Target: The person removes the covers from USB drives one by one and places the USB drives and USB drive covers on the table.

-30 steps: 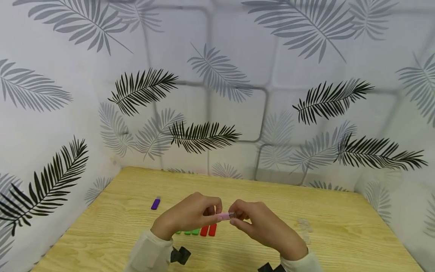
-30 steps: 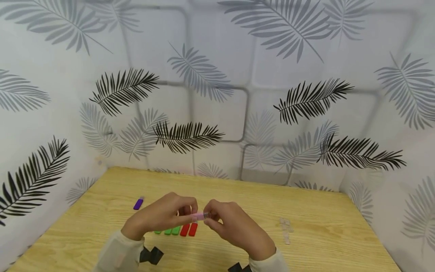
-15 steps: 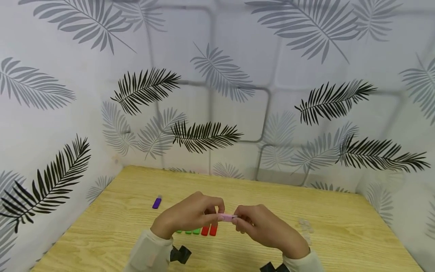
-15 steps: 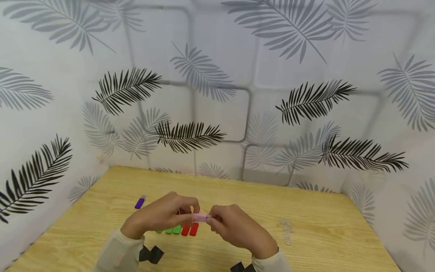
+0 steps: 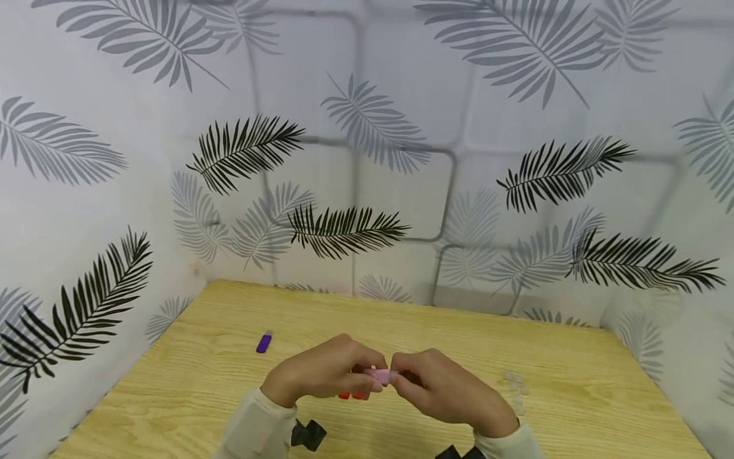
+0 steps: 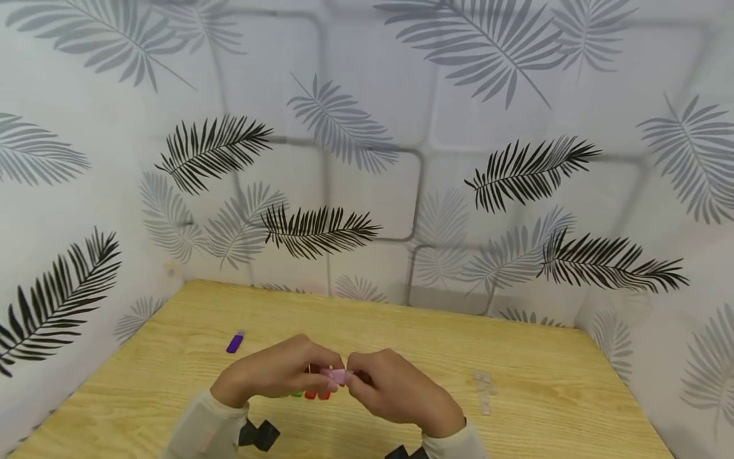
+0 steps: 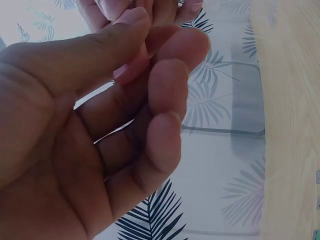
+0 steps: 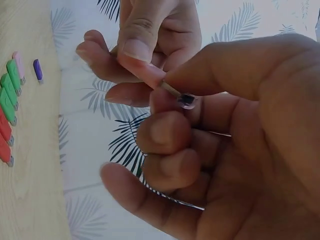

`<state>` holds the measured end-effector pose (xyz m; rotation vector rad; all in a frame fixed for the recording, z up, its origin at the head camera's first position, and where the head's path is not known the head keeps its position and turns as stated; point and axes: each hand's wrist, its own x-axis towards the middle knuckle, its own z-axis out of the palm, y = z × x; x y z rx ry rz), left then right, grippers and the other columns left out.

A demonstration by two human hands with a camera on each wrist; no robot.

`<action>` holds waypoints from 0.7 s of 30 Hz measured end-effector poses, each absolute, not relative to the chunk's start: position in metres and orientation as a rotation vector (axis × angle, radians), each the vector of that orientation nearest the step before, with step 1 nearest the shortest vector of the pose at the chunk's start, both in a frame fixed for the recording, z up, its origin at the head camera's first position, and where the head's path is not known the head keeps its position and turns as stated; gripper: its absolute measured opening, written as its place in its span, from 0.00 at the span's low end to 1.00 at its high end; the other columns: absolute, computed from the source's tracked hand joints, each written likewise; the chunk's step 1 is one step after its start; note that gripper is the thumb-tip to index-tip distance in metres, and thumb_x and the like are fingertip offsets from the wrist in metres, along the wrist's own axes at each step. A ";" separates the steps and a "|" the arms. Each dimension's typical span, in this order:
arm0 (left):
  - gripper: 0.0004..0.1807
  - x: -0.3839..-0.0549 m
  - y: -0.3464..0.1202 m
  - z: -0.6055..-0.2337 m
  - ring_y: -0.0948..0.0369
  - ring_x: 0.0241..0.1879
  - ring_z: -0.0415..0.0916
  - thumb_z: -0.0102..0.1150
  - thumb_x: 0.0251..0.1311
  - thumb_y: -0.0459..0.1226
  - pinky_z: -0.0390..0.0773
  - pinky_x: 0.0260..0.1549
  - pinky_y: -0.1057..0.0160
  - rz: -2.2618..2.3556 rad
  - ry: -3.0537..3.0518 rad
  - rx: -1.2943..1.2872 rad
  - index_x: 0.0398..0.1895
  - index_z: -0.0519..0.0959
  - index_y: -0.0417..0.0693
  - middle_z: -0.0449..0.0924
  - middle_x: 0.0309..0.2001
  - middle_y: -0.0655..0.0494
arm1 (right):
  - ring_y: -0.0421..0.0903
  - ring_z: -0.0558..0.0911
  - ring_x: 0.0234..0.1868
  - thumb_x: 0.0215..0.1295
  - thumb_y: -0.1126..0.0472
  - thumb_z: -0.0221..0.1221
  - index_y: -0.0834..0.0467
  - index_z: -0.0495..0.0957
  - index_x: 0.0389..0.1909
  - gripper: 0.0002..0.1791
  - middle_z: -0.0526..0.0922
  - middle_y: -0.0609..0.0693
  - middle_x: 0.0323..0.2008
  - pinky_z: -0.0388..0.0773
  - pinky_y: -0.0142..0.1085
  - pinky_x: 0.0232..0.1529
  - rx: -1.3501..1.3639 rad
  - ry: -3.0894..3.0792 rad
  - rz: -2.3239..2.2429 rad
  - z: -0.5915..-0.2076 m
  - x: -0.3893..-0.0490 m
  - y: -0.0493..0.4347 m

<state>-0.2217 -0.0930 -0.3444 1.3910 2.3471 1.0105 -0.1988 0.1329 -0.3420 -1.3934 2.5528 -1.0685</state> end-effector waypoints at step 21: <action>0.08 -0.223 -0.092 -0.344 0.72 0.16 0.72 0.55 0.68 0.37 0.76 0.20 0.69 1.039 2.332 1.353 0.30 0.78 0.53 0.81 0.24 0.59 | 0.30 0.54 0.15 0.75 0.62 0.46 0.49 0.66 0.22 0.17 0.59 0.37 0.15 0.55 0.25 0.18 -1.399 2.605 -1.135 -0.347 -0.203 0.129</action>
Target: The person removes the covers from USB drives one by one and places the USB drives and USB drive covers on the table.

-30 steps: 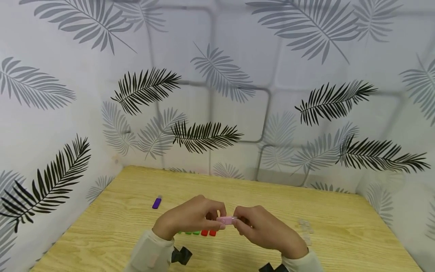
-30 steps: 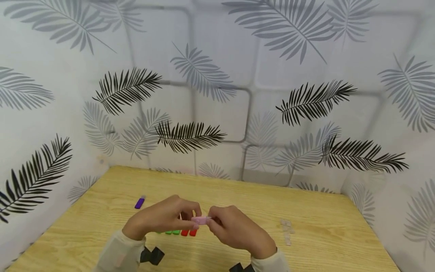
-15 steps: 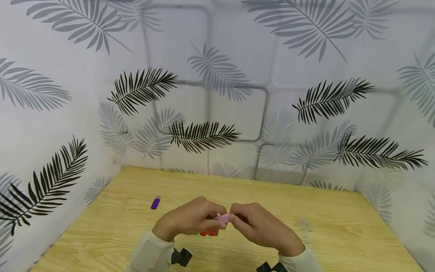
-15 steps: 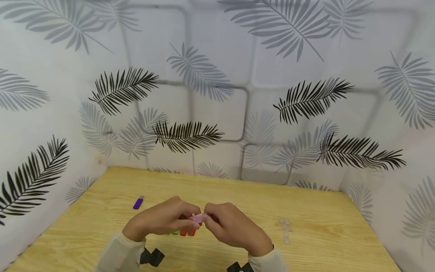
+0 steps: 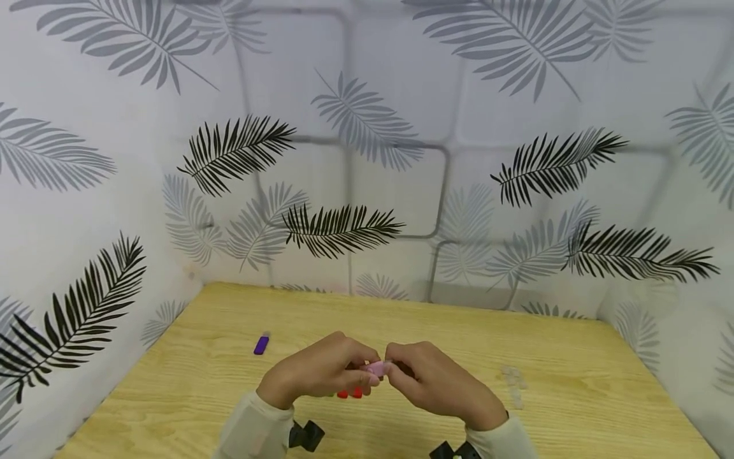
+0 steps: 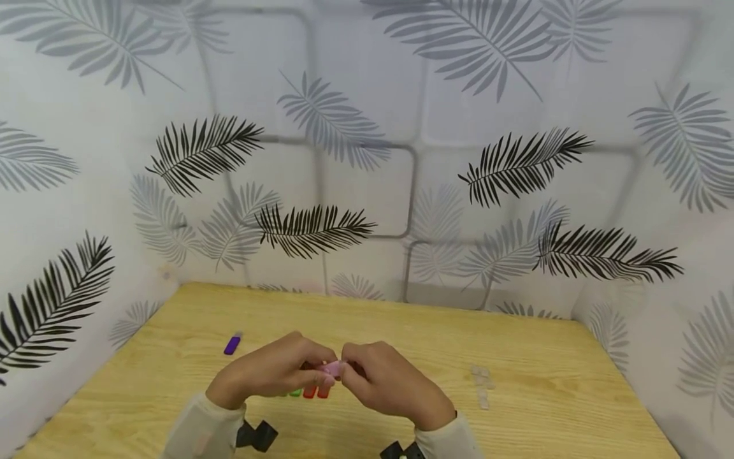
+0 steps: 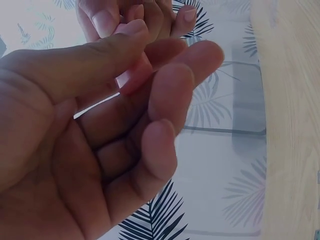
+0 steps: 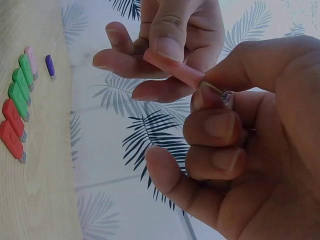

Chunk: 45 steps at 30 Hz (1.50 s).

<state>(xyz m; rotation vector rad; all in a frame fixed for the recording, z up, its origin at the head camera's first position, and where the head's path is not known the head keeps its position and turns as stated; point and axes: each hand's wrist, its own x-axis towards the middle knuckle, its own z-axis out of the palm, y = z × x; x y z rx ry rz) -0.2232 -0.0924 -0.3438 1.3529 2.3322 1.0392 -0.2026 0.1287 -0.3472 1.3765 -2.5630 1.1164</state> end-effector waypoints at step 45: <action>0.11 -0.223 -0.090 -0.342 0.73 0.16 0.62 0.51 0.70 0.43 0.68 0.24 0.73 1.029 2.379 1.406 0.30 0.80 0.55 0.69 0.19 0.68 | 0.30 0.55 0.15 0.75 0.61 0.47 0.50 0.67 0.22 0.17 0.59 0.37 0.15 0.57 0.25 0.19 1.412 -2.570 1.191 -0.345 -0.203 0.134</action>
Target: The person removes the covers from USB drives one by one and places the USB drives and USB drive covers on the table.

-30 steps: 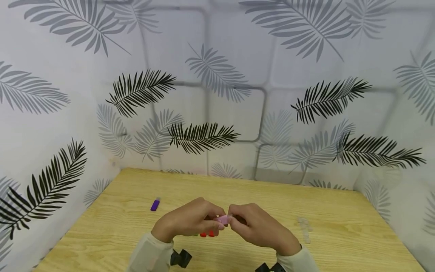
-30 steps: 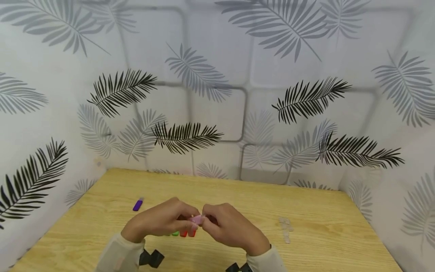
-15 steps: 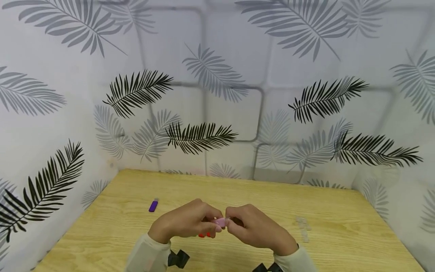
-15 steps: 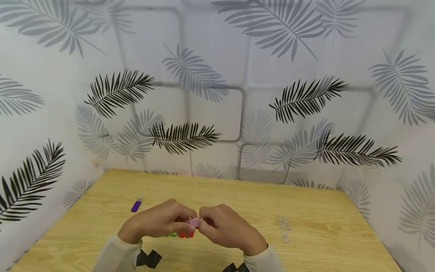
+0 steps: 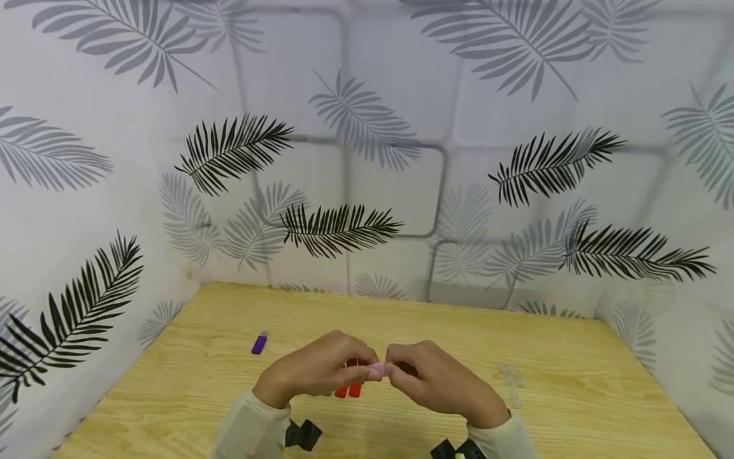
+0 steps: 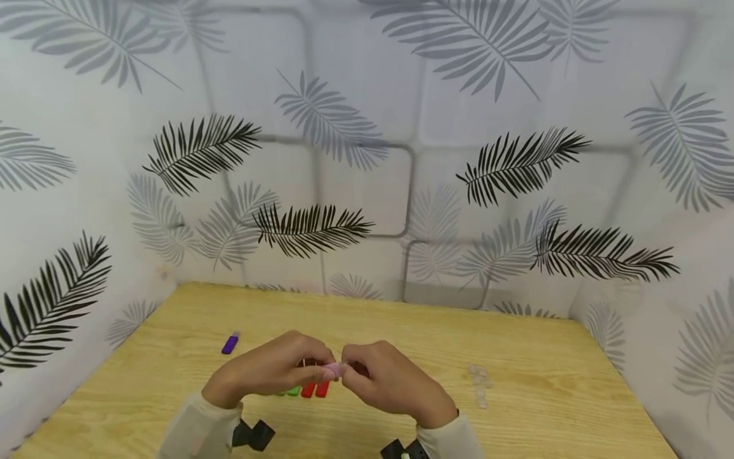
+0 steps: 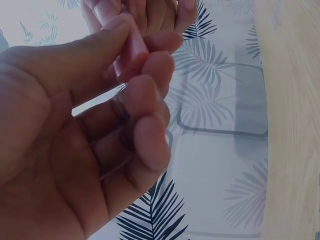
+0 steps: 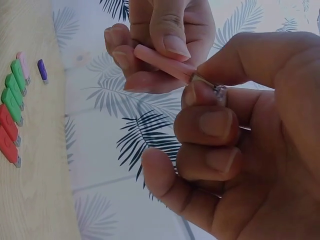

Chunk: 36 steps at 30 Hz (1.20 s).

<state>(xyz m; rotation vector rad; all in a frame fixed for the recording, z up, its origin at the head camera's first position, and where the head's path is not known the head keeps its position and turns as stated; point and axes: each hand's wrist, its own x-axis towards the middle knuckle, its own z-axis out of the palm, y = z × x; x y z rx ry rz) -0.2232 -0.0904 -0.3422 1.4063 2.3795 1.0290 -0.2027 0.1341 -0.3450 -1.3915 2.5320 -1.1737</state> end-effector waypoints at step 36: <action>0.09 -0.226 -0.102 -0.338 0.71 0.25 0.67 0.52 0.69 0.44 0.71 0.28 0.70 1.045 2.479 1.432 0.33 0.82 0.59 0.74 0.26 0.68 | 0.31 0.57 0.14 0.76 0.57 0.48 0.50 0.71 0.25 0.15 0.61 0.37 0.15 0.59 0.26 0.18 -1.352 2.552 -1.234 -0.351 -0.206 0.128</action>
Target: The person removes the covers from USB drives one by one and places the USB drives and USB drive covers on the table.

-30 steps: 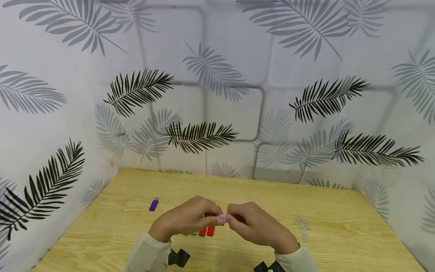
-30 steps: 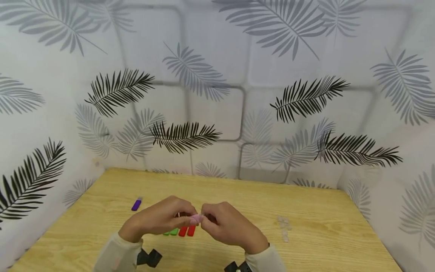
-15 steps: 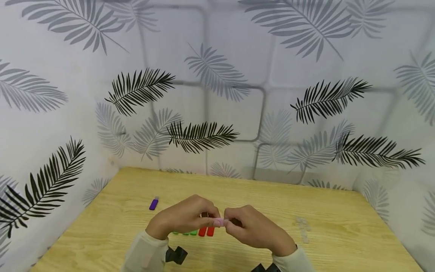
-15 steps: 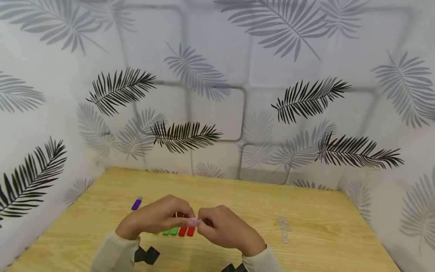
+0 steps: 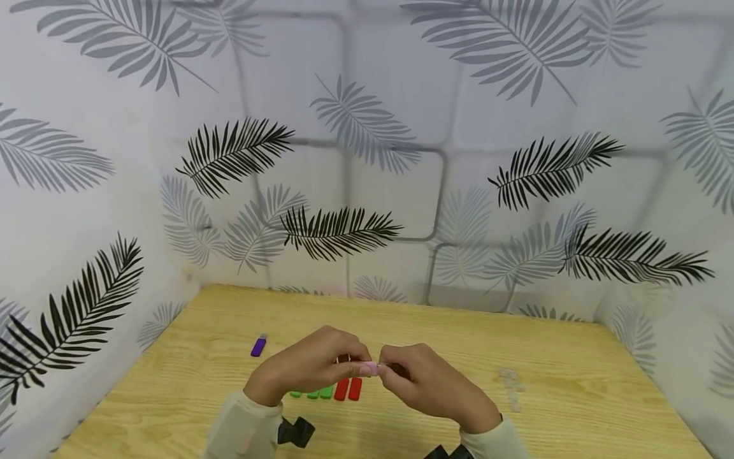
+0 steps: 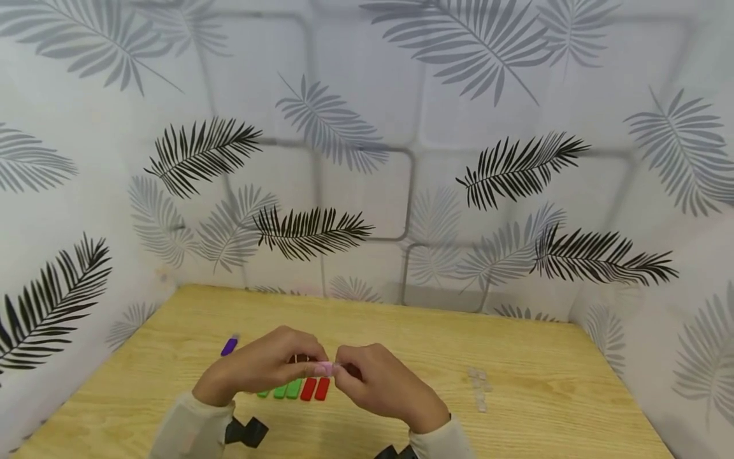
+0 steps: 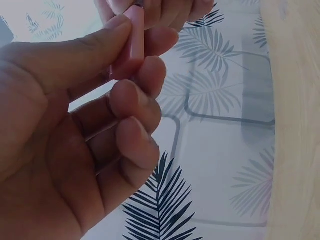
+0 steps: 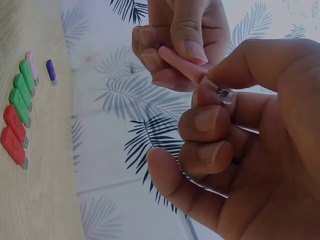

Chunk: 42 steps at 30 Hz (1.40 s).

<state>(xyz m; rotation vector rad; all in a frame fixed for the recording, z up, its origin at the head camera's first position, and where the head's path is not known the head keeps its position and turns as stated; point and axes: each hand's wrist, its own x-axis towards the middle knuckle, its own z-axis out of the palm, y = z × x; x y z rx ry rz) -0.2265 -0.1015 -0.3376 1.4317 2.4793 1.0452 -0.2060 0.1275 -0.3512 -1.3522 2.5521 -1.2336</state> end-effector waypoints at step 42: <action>0.04 -0.235 -0.144 -0.336 0.67 0.27 0.75 0.62 0.62 0.36 0.75 0.29 0.66 1.010 2.739 1.130 0.30 0.81 0.53 0.80 0.27 0.64 | 0.35 0.81 0.34 0.65 0.58 0.63 0.49 0.84 0.40 0.05 0.84 0.39 0.38 0.79 0.33 0.35 -0.965 3.077 -1.266 -0.333 -0.212 0.188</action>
